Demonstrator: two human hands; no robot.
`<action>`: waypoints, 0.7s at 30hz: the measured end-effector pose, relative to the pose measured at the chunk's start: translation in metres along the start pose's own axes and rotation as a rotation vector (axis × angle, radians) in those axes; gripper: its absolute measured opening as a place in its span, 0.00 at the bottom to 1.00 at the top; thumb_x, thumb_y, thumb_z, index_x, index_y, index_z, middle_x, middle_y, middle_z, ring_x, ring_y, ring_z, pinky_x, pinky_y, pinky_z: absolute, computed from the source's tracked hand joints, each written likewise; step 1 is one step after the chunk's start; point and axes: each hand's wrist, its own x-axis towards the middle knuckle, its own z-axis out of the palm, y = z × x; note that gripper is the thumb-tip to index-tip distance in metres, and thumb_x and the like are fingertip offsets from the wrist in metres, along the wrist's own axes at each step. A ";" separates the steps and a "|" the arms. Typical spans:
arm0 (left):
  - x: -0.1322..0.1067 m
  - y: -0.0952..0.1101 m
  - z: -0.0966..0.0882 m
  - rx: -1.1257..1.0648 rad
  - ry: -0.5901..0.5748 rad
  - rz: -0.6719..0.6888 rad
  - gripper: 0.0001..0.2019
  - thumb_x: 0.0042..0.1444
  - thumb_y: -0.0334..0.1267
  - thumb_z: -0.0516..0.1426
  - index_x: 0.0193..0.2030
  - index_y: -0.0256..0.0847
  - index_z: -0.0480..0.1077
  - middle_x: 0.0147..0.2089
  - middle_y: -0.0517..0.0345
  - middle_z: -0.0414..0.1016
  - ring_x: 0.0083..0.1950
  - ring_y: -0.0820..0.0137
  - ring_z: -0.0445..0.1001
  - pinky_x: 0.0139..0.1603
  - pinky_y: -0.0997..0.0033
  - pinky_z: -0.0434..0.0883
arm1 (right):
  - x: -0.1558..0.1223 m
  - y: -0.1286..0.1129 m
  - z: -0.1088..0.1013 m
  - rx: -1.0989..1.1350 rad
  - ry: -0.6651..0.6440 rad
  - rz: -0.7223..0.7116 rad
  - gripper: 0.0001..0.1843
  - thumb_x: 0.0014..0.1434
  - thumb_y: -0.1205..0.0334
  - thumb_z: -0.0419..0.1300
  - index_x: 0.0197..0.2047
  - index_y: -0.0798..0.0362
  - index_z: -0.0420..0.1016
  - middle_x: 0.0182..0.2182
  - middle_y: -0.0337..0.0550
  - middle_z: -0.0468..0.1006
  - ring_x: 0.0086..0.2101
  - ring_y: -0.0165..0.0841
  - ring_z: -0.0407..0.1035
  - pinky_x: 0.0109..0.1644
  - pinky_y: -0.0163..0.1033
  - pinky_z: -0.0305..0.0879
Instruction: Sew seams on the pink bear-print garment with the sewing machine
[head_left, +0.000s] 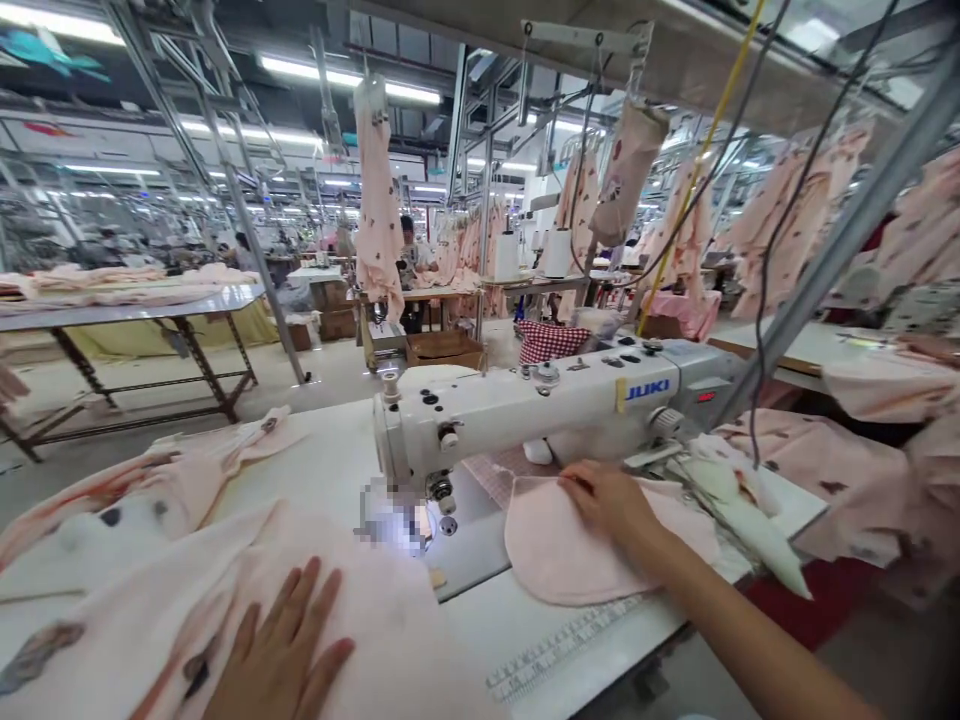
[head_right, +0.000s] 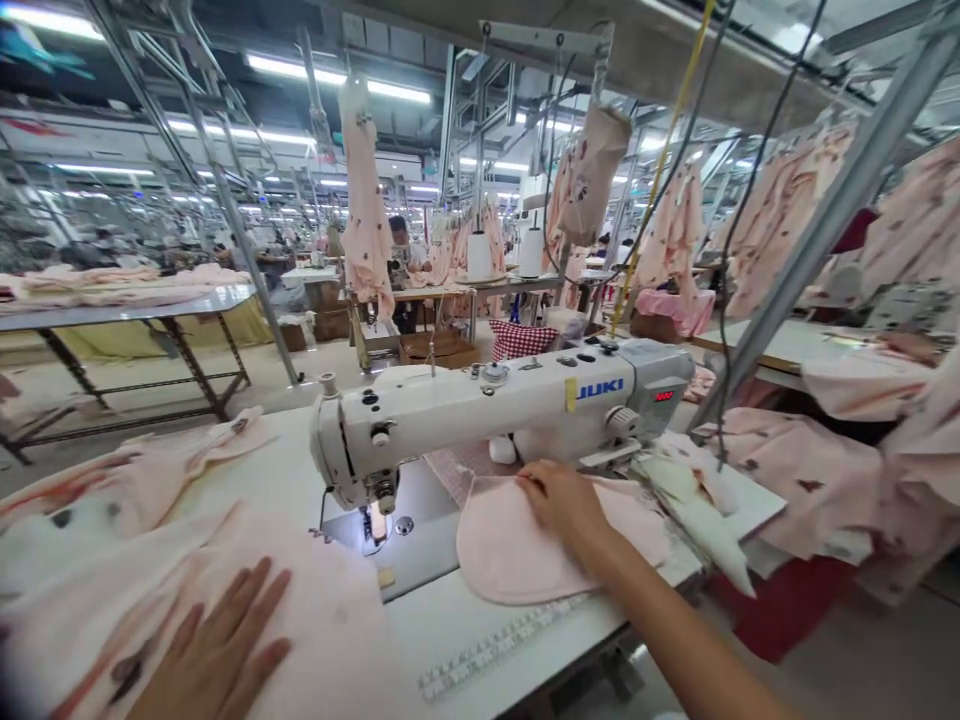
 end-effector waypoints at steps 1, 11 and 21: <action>-0.002 0.001 -0.005 0.006 0.026 -0.002 0.24 0.61 0.45 0.45 0.64 0.47 0.58 0.67 0.52 0.56 0.65 0.54 0.61 0.55 0.42 0.67 | -0.001 0.001 -0.002 0.029 0.054 -0.049 0.14 0.64 0.58 0.49 0.34 0.53 0.73 0.34 0.47 0.76 0.36 0.38 0.71 0.41 0.44 0.65; 0.070 0.125 -0.116 -0.804 0.326 0.366 0.19 0.58 0.40 0.56 0.57 0.41 0.66 0.56 0.52 0.73 0.57 0.66 0.71 0.55 0.68 0.72 | -0.021 -0.088 -0.050 0.293 0.047 -0.745 0.09 0.66 0.65 0.47 0.40 0.49 0.67 0.25 0.36 0.73 0.25 0.29 0.67 0.29 0.33 0.59; 0.048 0.080 -0.135 -1.067 -0.053 -0.249 0.11 0.54 0.38 0.50 0.38 0.44 0.73 0.42 0.59 0.78 0.44 0.65 0.75 0.43 0.67 0.74 | -0.054 -0.120 -0.073 -0.043 -0.469 -0.408 0.06 0.57 0.61 0.62 0.29 0.51 0.73 0.25 0.39 0.74 0.28 0.32 0.69 0.30 0.35 0.58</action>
